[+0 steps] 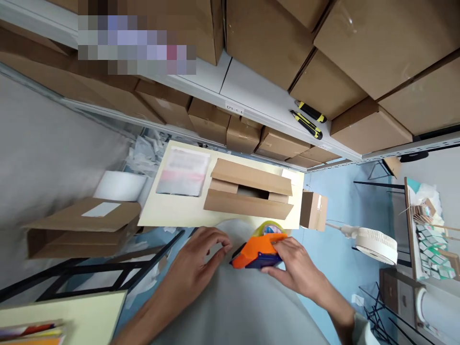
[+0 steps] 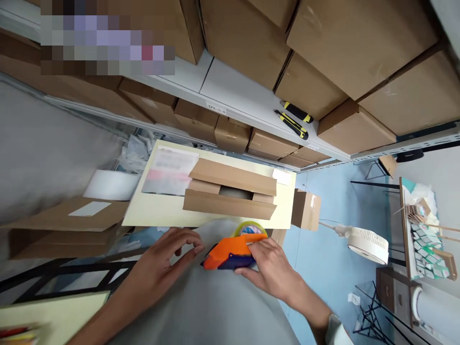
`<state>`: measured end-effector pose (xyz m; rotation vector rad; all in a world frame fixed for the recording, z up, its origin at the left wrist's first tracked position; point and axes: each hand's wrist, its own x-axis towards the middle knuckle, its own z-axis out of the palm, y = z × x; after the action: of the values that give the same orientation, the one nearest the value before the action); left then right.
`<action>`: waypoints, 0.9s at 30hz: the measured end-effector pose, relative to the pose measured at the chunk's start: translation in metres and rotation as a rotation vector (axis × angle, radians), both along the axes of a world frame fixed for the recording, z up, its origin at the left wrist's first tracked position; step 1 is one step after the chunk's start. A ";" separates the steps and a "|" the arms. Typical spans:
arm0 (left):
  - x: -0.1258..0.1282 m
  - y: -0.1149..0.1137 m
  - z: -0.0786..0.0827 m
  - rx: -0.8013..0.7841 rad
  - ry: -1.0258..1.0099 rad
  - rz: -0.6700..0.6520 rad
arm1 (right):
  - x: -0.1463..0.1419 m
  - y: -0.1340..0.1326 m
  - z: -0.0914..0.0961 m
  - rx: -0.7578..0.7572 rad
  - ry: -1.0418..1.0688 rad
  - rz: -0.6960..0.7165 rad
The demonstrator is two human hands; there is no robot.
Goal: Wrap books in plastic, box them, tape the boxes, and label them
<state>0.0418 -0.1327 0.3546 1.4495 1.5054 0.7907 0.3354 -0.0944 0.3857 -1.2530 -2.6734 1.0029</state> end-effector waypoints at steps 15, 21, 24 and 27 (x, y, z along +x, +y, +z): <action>-0.065 0.044 -0.003 -0.396 -0.488 0.390 | 0.000 0.141 0.055 -0.561 -0.035 -0.075; -0.083 0.086 -0.044 -0.516 -0.842 0.427 | -0.039 0.185 0.066 -0.677 -0.003 -0.097; -0.095 0.095 -0.063 -0.509 -0.956 0.435 | -0.057 0.192 0.063 -0.693 -0.029 -0.116; -0.105 0.102 -0.076 -0.532 -1.029 0.436 | -0.069 0.196 0.051 -0.714 -0.050 -0.128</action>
<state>-0.0633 -0.0307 0.2783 0.1949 1.0576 1.0551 0.2665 0.1013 0.4366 -1.5136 -2.2791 2.0231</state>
